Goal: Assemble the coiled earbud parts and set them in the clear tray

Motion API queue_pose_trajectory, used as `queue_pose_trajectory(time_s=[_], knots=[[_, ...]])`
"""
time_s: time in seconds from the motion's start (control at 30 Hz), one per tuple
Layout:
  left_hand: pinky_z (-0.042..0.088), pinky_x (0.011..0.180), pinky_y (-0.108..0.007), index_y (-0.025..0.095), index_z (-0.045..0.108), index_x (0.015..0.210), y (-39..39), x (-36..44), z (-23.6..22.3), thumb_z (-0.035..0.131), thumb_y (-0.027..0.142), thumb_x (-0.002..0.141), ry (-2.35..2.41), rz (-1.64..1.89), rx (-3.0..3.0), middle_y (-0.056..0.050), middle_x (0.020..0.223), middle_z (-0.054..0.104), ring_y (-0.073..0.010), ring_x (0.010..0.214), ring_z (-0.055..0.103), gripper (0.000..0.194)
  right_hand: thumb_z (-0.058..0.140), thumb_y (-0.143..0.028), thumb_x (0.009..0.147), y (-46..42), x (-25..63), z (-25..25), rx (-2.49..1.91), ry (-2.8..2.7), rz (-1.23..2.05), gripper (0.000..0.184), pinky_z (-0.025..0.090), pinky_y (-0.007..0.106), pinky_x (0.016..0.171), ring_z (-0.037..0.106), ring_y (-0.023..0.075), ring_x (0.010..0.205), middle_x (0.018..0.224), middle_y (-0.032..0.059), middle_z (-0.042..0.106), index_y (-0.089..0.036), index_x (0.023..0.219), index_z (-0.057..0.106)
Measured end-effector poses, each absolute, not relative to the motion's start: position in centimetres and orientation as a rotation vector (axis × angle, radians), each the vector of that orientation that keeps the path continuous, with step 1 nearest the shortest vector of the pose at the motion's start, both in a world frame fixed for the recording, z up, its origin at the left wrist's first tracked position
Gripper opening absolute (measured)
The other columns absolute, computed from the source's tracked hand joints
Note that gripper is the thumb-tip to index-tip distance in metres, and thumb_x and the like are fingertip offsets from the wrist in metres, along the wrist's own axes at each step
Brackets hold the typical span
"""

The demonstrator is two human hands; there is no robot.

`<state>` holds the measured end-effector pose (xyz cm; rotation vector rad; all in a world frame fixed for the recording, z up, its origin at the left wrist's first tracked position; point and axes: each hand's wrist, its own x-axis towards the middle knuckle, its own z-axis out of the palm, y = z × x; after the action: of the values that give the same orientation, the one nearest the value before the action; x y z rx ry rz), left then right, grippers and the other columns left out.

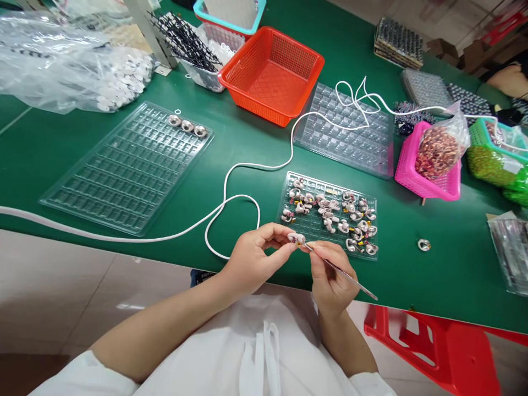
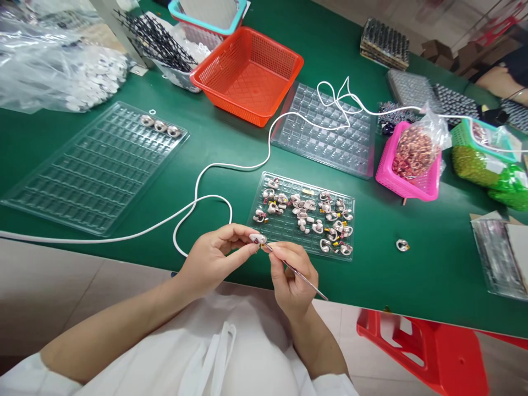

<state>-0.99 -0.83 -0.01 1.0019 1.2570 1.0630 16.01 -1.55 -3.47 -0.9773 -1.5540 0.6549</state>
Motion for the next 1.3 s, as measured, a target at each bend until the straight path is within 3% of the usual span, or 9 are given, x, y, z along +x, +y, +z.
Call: queue_pose_trajectory(time_s=[0.23, 0.6, 0.77, 1.0, 1.13, 1.3], knots=[[0.057, 0.079, -0.026, 0.018, 0.071, 0.096, -1.0, -0.9, -0.4, 0.068, 0.022, 0.086, 1.307, 1.089, 1.139, -0.003, 0.090, 0.077, -0.0168, 0.083, 0.072, 0.011, 0.065, -0.001, 0.087, -1.8, 15.9, -3.3, -1.023, -1.686, 0.489, 0.041, 0.065, 0.038, 0.073, 0.072, 0.0207, 0.091, 0.101, 0.0043, 0.076, -0.028, 0.118, 0.066], [0.055, 0.076, -0.028, 0.017, 0.070, 0.096, -0.7, -0.8, -1.1, 0.062, 0.020, 0.085, 1.317, 1.096, 0.947, -0.003, 0.088, 0.072, -0.0176, 0.080, 0.069, 0.014, 0.064, 0.001, 0.086, -2.0, 15.1, -3.5, -0.961, -1.780, 0.410, 0.045, 0.066, 0.038, 0.076, 0.073, 0.0206, 0.094, 0.107, 0.0084, 0.074, -0.023, 0.125, 0.062], [0.053, 0.072, -0.026, 0.018, 0.072, 0.096, -0.7, -1.1, -1.0, 0.063, 0.021, 0.083, 1.305, 1.066, 0.870, 0.000, 0.078, 0.070, -0.0163, 0.074, 0.067, 0.016, 0.061, 0.000, 0.089, -2.7, 15.3, -3.6, -0.991, -1.626, 0.627, 0.043, 0.066, 0.037, 0.071, 0.073, 0.0195, 0.088, 0.109, 0.0061, 0.070, -0.028, 0.122, 0.064], [0.051, 0.071, -0.027, 0.018, 0.075, 0.098, -0.7, -1.7, -0.4, 0.069, 0.023, 0.080, 1.211, 1.000, 0.685, -0.001, 0.078, 0.070, -0.0154, 0.070, 0.064, 0.019, 0.055, -0.021, 0.097, -2.0, 16.2, -2.1, -0.947, -1.327, 0.899, 0.014, 0.060, 0.040, 0.066, 0.066, 0.0220, 0.082, 0.089, 0.0060, 0.065, -0.024, 0.100, 0.069], [0.047, 0.067, -0.025, 0.017, 0.076, 0.091, -0.7, -1.9, -0.5, 0.073, 0.023, 0.077, 1.130, 0.984, 0.550, -0.001, 0.073, 0.069, -0.0140, 0.066, 0.061, 0.017, 0.043, -0.031, 0.103, -1.8, 16.9, -0.9, -0.871, -1.394, 1.069, 0.027, 0.056, 0.048, 0.076, 0.065, 0.0256, 0.087, 0.086, 0.0072, 0.064, -0.023, 0.096, 0.068], [0.043, 0.061, -0.023, 0.016, 0.075, 0.081, -0.7, -2.1, 0.1, 0.076, 0.024, 0.073, 1.079, 0.947, 0.458, 0.000, 0.069, 0.066, -0.0119, 0.062, 0.056, 0.011, 0.041, -0.029, 0.104, -2.0, 17.6, -0.2, -0.878, -1.464, 1.167, 0.028, 0.053, 0.040, 0.071, 0.063, 0.0224, 0.082, 0.087, 0.0072, 0.065, -0.023, 0.105, 0.068]])
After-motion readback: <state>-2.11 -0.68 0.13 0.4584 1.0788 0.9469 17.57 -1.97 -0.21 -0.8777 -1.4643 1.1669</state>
